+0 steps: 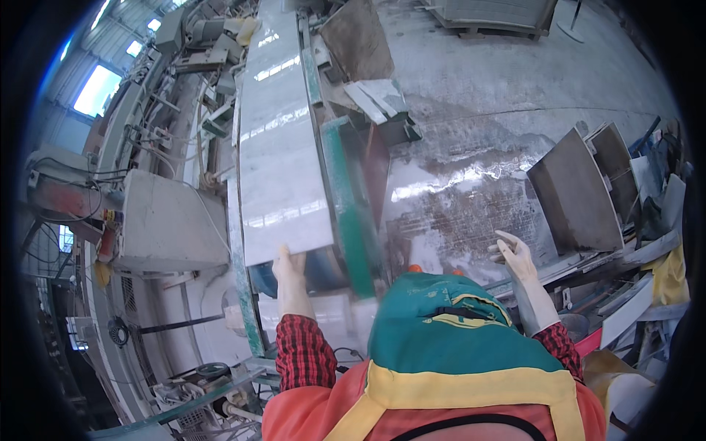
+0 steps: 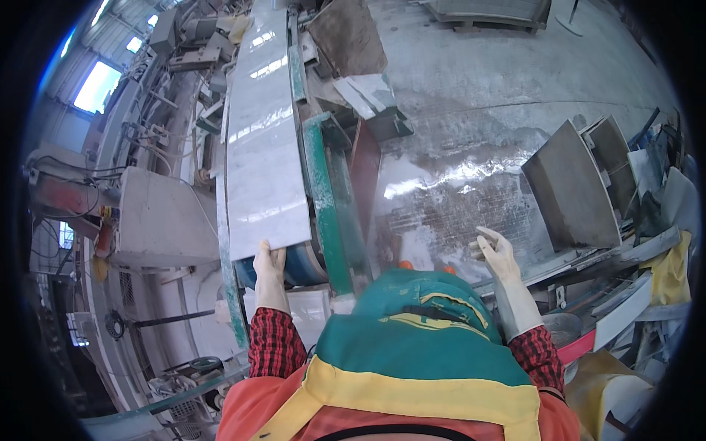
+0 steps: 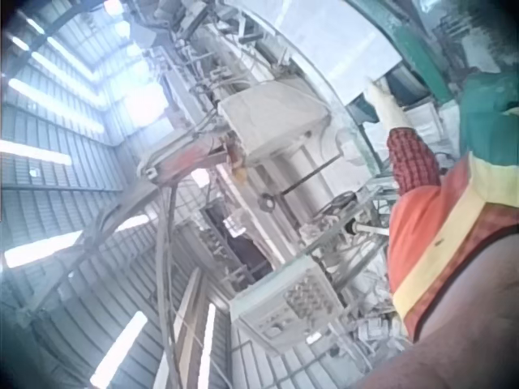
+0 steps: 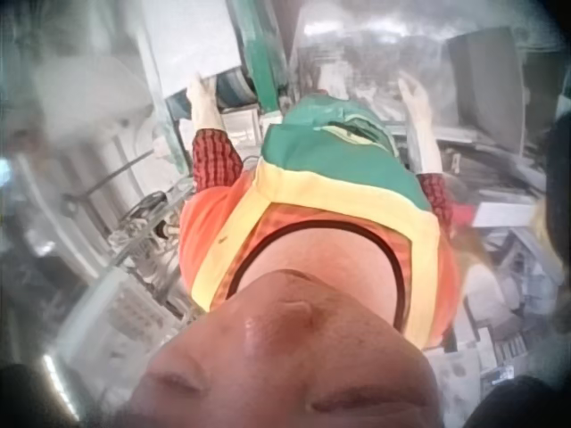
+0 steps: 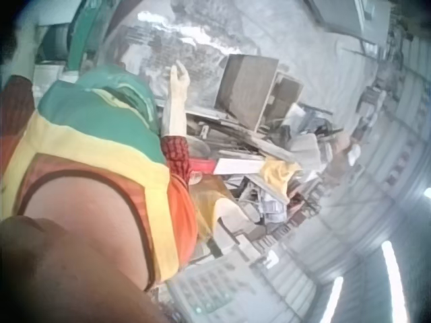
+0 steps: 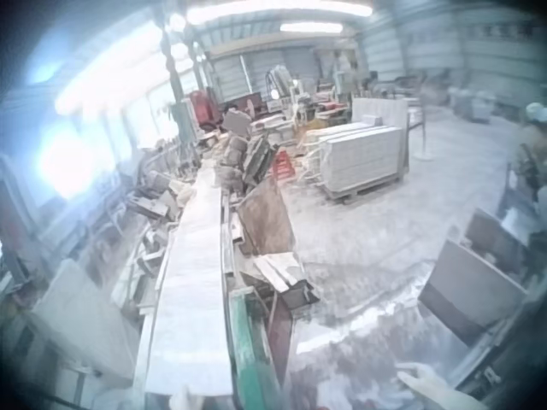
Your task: The person repeatedly picks up large white rectangular panels from a conveyor belt and places them into a nearby metal bin. The person handles the panels one at a time, turning them over and adjusting their position before depositing them.
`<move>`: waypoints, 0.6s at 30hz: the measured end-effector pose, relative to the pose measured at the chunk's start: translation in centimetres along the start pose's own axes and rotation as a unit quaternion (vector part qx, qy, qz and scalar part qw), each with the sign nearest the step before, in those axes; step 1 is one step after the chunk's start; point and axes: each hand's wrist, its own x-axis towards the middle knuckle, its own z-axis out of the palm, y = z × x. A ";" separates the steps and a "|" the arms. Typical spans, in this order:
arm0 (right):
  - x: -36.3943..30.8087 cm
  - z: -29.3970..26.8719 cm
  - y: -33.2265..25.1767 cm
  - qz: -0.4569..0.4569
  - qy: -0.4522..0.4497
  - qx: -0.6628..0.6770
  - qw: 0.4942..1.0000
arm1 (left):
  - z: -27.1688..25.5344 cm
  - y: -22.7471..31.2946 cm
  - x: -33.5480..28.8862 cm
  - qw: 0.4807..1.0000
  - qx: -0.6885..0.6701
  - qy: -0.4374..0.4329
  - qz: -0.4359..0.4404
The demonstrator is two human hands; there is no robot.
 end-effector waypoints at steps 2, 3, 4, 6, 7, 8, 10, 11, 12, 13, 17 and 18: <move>0.1 0.0 1.1 0.008 0.001 0.007 1.000 | -2.9 1.0 2.3 0.975 0.207 0.026 -0.072; 0.1 -0.1 1.5 0.012 0.001 0.010 1.000 | -4.7 1.2 3.9 0.945 0.307 0.041 -0.106; 0.0 -0.3 1.7 0.011 -0.006 0.000 1.000 | -6.4 0.9 5.3 0.940 0.326 0.028 -0.099; 0.2 -1.0 3.3 0.019 -0.008 0.003 1.000 | -8.4 0.4 7.4 0.936 0.337 -0.005 -0.105; 0.2 -1.6 4.2 0.017 0.006 0.001 1.000 | -6.0 0.8 5.5 0.924 0.375 -0.019 -0.076; 0.5 -1.8 4.9 0.014 0.001 0.011 1.000 | -4.4 1.0 4.1 0.927 0.361 0.073 -0.067; 0.5 -3.2 6.6 0.016 0.020 0.015 1.000 | 0.9 5.2 -3.5 0.871 0.490 -0.020 0.018; 1.4 -3.9 7.4 0.019 0.017 0.010 1.000 | -1.7 5.0 -1.0 0.841 0.539 -0.039 -0.025; 1.6 -5.5 8.4 0.013 0.040 -0.008 0.999 | -0.5 5.4 -2.6 0.855 0.514 -0.062 0.018; 1.7 -6.8 9.0 0.012 0.062 -0.026 0.998 | 0.5 6.0 -4.3 0.866 0.489 -0.086 0.061; -1.2 -15.3 9.1 -0.126 0.318 -0.248 0.906 | 1.2 9.6 -5.9 0.545 0.760 -0.208 0.286; -2.6 -17.1 7.2 -0.141 0.363 -0.251 0.886 | 2.9 9.6 -6.4 0.755 0.638 -0.087 0.121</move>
